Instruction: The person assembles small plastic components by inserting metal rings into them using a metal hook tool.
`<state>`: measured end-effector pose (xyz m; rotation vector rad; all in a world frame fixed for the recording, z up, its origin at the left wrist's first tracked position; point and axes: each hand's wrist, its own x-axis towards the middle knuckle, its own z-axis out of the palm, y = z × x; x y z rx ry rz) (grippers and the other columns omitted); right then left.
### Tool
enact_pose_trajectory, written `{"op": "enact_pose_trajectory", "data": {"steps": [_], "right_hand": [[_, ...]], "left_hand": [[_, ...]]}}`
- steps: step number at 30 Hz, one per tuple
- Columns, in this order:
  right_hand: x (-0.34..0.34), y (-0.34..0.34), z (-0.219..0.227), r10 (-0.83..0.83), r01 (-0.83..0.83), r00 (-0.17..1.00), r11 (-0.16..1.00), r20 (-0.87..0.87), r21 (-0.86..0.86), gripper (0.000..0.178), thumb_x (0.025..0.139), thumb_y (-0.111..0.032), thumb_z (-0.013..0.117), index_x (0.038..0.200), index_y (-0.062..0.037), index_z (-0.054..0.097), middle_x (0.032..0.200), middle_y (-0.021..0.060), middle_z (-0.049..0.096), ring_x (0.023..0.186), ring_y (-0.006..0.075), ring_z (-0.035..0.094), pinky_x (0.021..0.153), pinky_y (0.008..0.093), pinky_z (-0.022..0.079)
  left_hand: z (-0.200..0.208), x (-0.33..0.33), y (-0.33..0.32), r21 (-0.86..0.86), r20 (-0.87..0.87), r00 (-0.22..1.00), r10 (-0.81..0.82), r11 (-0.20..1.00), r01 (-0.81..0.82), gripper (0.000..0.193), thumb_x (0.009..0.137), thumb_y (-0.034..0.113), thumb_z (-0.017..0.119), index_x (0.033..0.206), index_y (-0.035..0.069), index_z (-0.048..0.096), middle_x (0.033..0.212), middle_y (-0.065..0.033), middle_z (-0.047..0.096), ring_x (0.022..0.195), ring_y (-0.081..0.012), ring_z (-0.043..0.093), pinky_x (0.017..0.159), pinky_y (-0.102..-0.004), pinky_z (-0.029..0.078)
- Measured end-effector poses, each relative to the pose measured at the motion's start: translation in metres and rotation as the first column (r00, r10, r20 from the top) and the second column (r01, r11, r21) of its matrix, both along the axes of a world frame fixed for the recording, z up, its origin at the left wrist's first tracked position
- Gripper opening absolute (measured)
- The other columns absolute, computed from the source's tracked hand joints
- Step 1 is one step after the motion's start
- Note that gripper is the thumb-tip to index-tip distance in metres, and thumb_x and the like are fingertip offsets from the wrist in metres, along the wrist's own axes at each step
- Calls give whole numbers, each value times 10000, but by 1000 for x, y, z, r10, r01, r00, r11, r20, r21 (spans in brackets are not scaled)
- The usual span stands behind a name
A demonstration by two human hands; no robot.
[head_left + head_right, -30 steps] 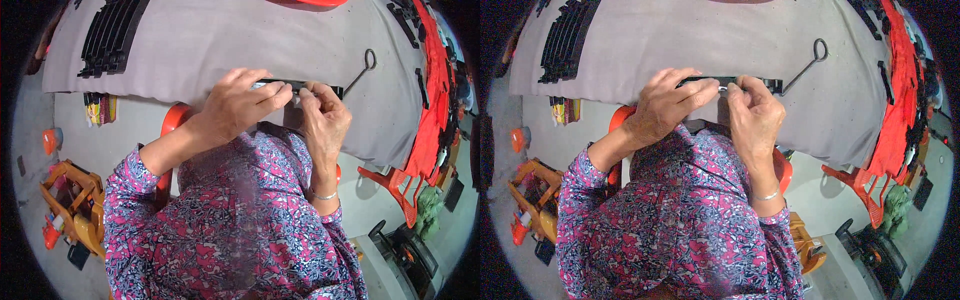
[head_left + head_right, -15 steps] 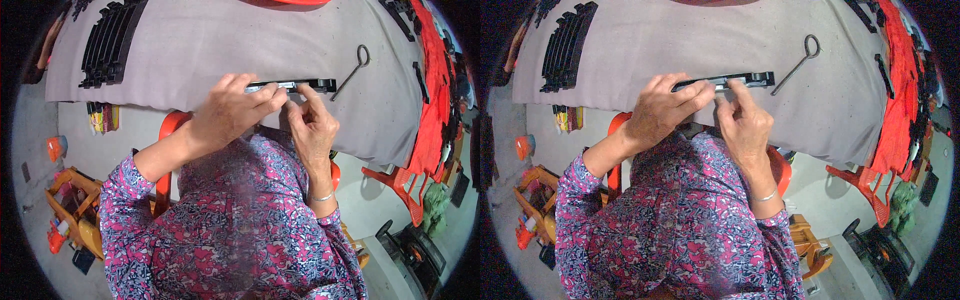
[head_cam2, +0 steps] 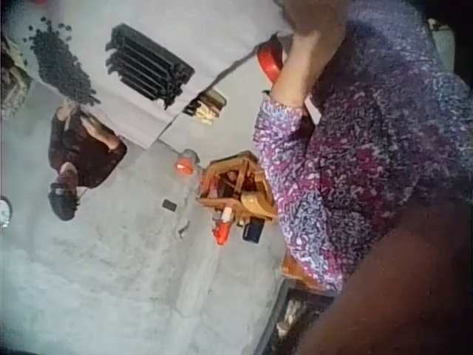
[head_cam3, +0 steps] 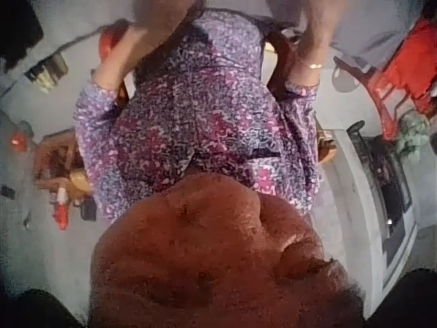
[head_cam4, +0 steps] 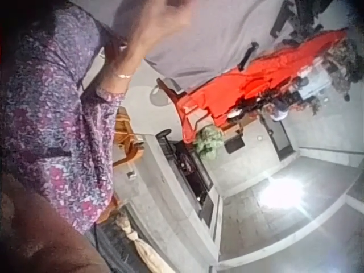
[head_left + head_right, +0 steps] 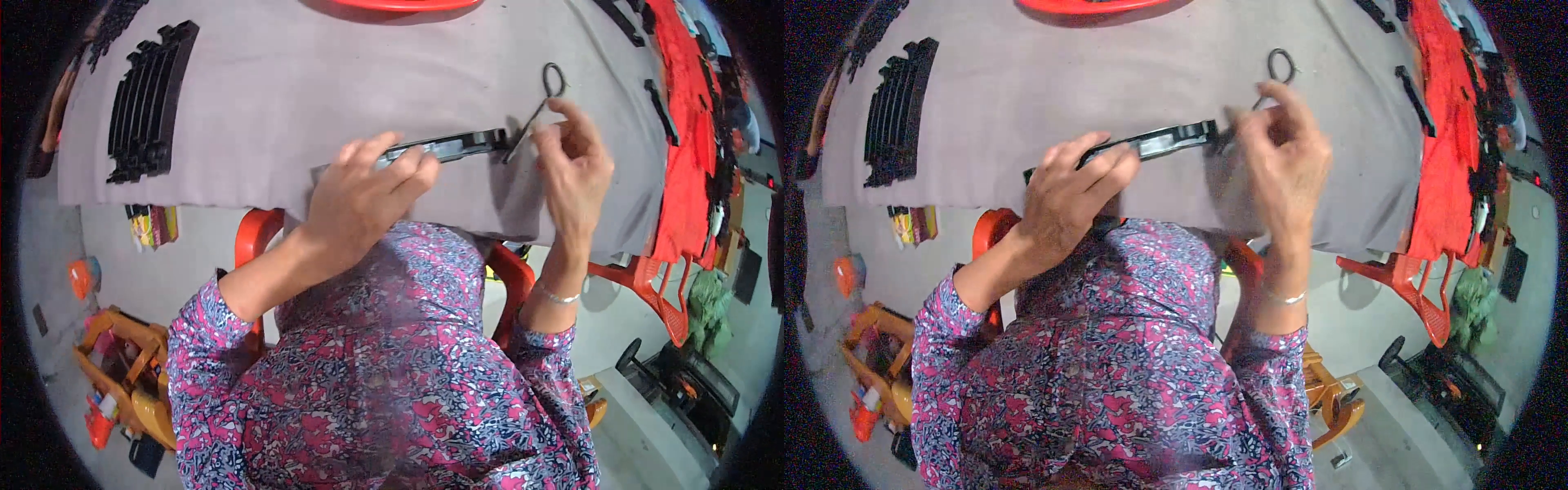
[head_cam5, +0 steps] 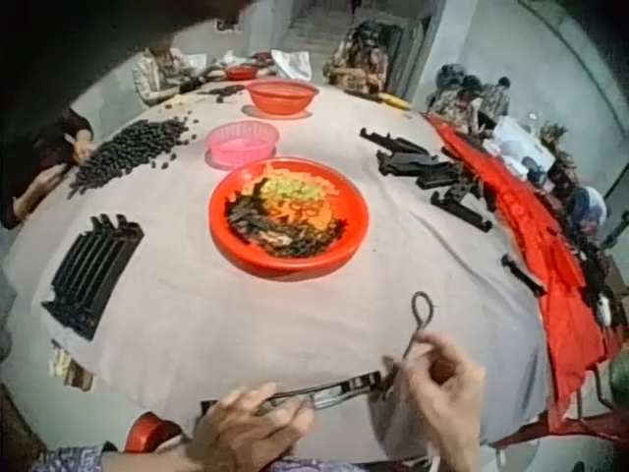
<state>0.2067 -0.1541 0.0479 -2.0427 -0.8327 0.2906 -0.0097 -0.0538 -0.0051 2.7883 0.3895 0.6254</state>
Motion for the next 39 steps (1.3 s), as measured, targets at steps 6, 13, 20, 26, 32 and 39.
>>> {"op": "enact_pose_trajectory", "data": {"steps": [6,13,20,26,32,39], "right_hand": [[78,29,-24,-40,145,959,919,280,-368,525,760,-294,737,1111,78,620,752,195,682,741,273,694,699,370,535],[56,49,-26,40,111,912,934,408,-340,463,731,-188,674,1113,63,598,835,231,690,846,385,687,773,437,531],[66,43,-31,252,-119,918,912,306,-392,307,736,-164,655,969,35,654,791,191,687,751,319,670,713,394,520],[78,29,-36,211,-206,977,968,20,-142,173,810,-125,636,855,40,664,693,30,630,647,88,541,610,249,450],[56,25,-32,320,-297,941,937,113,-181,269,771,-206,745,935,2,691,772,115,651,698,203,618,669,332,492],[50,40,-29,408,-337,909,843,90,-419,224,709,-192,760,804,-3,684,726,124,630,682,257,628,662,372,497]], "left_hand": [[-8,4,-4,29,58,998,39,999,-41,361,866,134,570,1225,156,601,1230,13,593,1207,-233,523,957,-427,417],[-20,9,-9,21,181,981,75,997,-80,350,832,125,611,1180,160,592,1152,1,570,1153,-236,539,938,-431,401],[-23,8,-9,-47,145,987,71,997,-65,390,820,71,590,1195,178,600,1204,2,592,1162,-254,541,922,-475,396],[-28,7,-7,-34,188,980,68,997,-63,421,808,61,607,1211,181,589,1213,6,585,1158,-247,544,916,-474,399],[-30,9,-6,53,225,972,75,995,-89,329,848,124,587,1174,166,592,1153,12,579,1137,-214,555,946,-435,382],[-29,8,-9,4,191,978,87,996,-89,392,815,80,620,1191,188,597,1204,20,582,1150,-239,547,920,-465,399]]}}
